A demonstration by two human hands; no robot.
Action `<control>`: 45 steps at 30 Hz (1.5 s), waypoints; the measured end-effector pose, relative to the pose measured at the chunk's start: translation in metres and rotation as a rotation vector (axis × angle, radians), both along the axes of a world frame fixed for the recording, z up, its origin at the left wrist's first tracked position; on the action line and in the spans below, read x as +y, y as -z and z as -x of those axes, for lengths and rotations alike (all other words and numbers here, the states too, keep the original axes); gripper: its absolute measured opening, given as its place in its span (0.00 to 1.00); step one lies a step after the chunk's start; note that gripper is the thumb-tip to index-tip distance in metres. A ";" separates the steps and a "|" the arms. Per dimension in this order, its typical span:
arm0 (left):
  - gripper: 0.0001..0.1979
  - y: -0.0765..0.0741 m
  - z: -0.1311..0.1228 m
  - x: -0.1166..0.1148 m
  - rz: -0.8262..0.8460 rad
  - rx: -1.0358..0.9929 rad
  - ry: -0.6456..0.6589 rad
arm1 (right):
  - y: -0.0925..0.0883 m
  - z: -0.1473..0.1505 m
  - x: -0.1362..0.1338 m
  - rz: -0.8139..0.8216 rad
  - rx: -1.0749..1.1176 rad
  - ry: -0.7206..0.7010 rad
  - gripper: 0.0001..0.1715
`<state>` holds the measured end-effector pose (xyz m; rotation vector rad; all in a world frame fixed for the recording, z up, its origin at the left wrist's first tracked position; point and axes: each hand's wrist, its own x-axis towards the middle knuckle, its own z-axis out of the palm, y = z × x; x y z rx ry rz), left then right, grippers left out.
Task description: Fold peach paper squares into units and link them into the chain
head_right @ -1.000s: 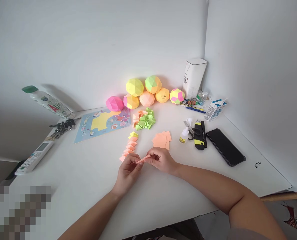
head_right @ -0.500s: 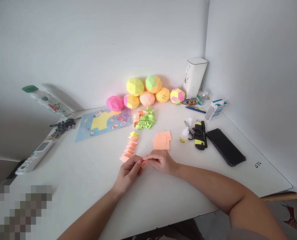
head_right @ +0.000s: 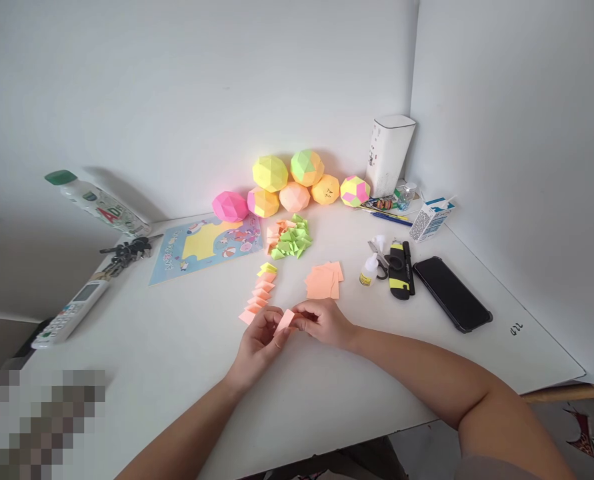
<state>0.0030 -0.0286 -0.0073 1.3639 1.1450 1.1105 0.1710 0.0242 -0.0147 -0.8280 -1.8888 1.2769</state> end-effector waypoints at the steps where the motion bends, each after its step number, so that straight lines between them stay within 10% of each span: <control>1: 0.09 0.000 0.000 0.000 0.003 -0.010 -0.014 | -0.001 0.000 0.000 0.008 -0.021 0.002 0.17; 13: 0.10 0.006 -0.001 -0.005 0.107 -0.107 -0.144 | -0.003 0.000 -0.001 -0.059 -0.066 0.006 0.19; 45: 0.15 0.004 0.005 -0.002 -0.034 -0.128 0.043 | 0.000 -0.003 0.004 -0.098 0.021 -0.074 0.23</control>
